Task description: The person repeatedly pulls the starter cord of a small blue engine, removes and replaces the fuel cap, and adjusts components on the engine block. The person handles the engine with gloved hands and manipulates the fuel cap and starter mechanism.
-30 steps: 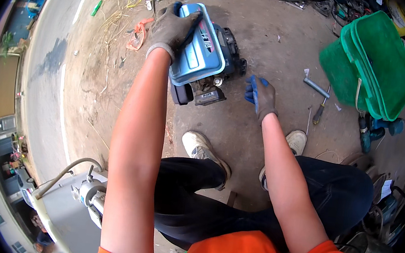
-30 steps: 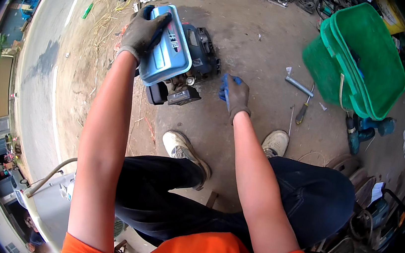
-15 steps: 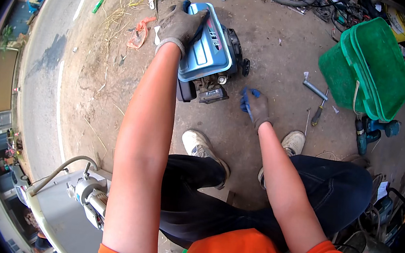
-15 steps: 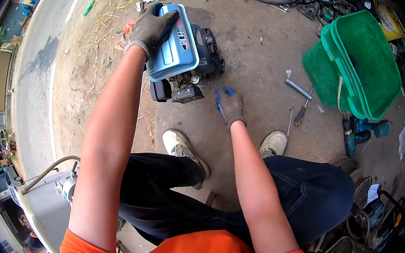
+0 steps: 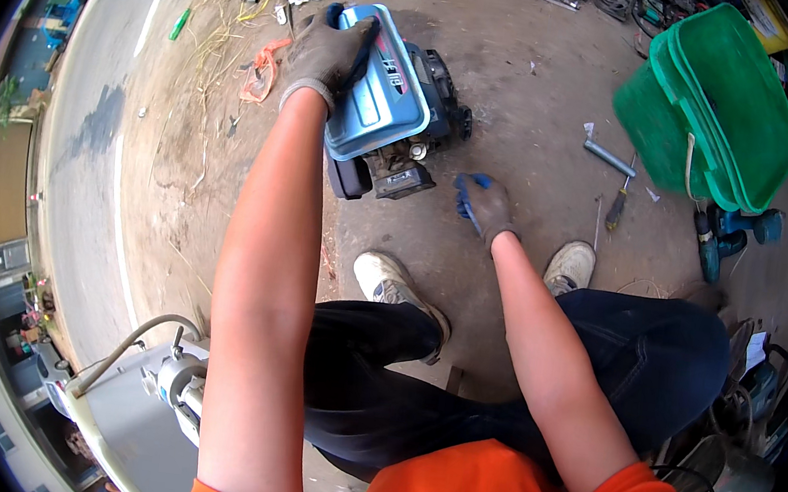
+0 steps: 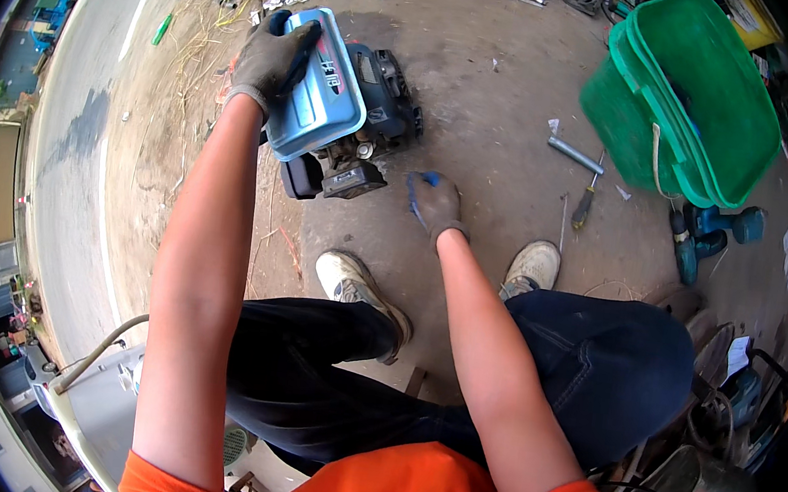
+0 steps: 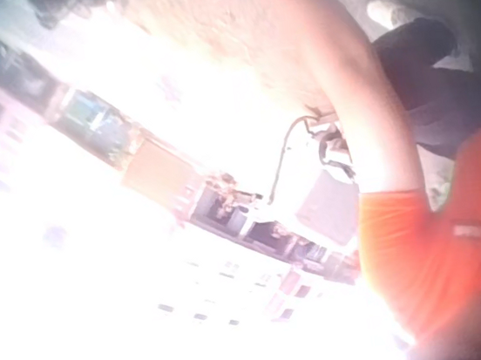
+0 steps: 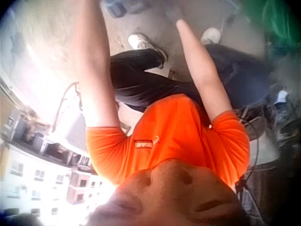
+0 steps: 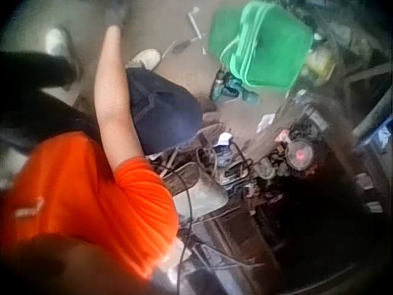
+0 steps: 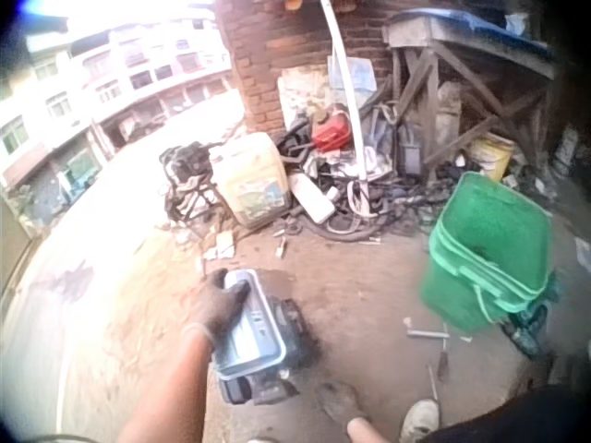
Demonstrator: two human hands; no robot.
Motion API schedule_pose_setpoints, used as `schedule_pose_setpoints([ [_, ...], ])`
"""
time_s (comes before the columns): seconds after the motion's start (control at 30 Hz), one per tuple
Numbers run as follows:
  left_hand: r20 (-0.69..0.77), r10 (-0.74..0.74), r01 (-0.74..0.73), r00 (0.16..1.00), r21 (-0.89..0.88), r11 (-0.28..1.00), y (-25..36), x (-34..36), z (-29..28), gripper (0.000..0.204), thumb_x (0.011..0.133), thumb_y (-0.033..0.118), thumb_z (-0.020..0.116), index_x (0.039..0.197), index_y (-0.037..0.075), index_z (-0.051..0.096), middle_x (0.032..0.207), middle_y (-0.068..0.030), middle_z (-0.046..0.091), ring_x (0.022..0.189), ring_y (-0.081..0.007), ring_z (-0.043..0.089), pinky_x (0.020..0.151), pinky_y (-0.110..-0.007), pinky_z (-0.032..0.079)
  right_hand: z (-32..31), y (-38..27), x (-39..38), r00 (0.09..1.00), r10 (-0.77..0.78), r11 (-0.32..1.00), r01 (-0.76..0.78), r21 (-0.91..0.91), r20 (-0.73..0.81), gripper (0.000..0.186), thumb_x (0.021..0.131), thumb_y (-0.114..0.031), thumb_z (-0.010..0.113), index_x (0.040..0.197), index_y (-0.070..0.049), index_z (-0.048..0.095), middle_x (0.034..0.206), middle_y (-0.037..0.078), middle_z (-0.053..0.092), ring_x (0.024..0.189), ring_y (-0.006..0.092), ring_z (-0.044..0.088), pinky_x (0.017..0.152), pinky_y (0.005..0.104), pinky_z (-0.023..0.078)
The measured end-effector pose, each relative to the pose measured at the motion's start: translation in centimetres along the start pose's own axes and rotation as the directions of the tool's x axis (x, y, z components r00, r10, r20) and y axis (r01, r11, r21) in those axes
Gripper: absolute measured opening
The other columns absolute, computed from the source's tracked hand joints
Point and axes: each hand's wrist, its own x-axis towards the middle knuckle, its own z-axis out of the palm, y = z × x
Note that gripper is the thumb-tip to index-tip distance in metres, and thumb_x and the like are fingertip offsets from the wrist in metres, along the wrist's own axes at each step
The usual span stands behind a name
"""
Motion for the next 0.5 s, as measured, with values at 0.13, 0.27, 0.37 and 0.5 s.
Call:
schedule_pose_setpoints([
  [0.13, -0.019, 0.05, -0.049, 0.999, 0.015, 0.999, -0.2, 0.5, 0.3, 0.08, 0.084, 0.051, 0.075, 0.144, 0.003, 0.054, 0.135, -0.0201, 0.065, 0.122, -0.0311, 0.064, 0.103, -0.038, 0.048, 0.1, 0.5, 0.5, 0.999, -0.036, 0.999, 0.036, -0.033, 0.0, 0.035, 0.094, -0.032, 0.068, 0.103, 0.001, 0.073, 0.079, 0.007, 0.07, 0.065, 0.0132, 0.062, 0.06, 0.0323, 0.052],
  [0.27, -0.043, 0.064, -0.067, 0.997, -0.073, 0.995, -1.2, 1.2, 0.8, 0.074, 0.086, 0.042, 0.078, 0.144, 0.003, 0.054, 0.103, -0.0125, 0.071, 0.076, -0.0182, 0.066, 0.066, -0.032, 0.052, 0.8, 0.8, 0.8, 0.989, -0.145, 0.959, 0.14, -0.248, 0.0, 0.041, 0.091, -0.038, 0.067, 0.108, -0.002, 0.073, 0.09, 0.016, 0.074, 0.078, 0.027, 0.071, 0.075, 0.0407, 0.055],
  [0.37, -0.021, 0.054, -0.056, 0.998, -0.135, 0.989, -1.7, 1.6, 0.9, 0.071, 0.087, 0.039, 0.079, 0.144, 0.004, 0.054, 0.088, -0.0066, 0.071, 0.054, -0.0106, 0.059, 0.048, -0.028, 0.047, 1.6, 0.2, 0.5, 0.974, -0.226, 0.92, 0.22, -0.324, 0.019, 0.043, 0.089, -0.04, 0.066, 0.109, -0.002, 0.073, 0.099, 0.023, 0.074, 0.092, 0.0386, 0.072, 0.084, 0.0451, 0.054],
  [0.5, 0.011, -0.008, 0.009, 1.0, -0.084, 0.996, -1.1, 1.6, 1.0, 0.074, 0.084, 0.05, 0.074, 0.143, 0.008, 0.057, 0.121, -0.0153, 0.067, 0.101, -0.0262, 0.063, 0.085, -0.036, 0.049, 1.7, 0.2, 1.3, 0.993, -0.118, 0.952, 0.114, -0.283, 0.002, 0.043, 0.089, -0.04, 0.067, 0.106, 0.0, 0.072, 0.102, 0.028, 0.071, 0.101, 0.0451, 0.068, 0.087, 0.047, 0.052],
])
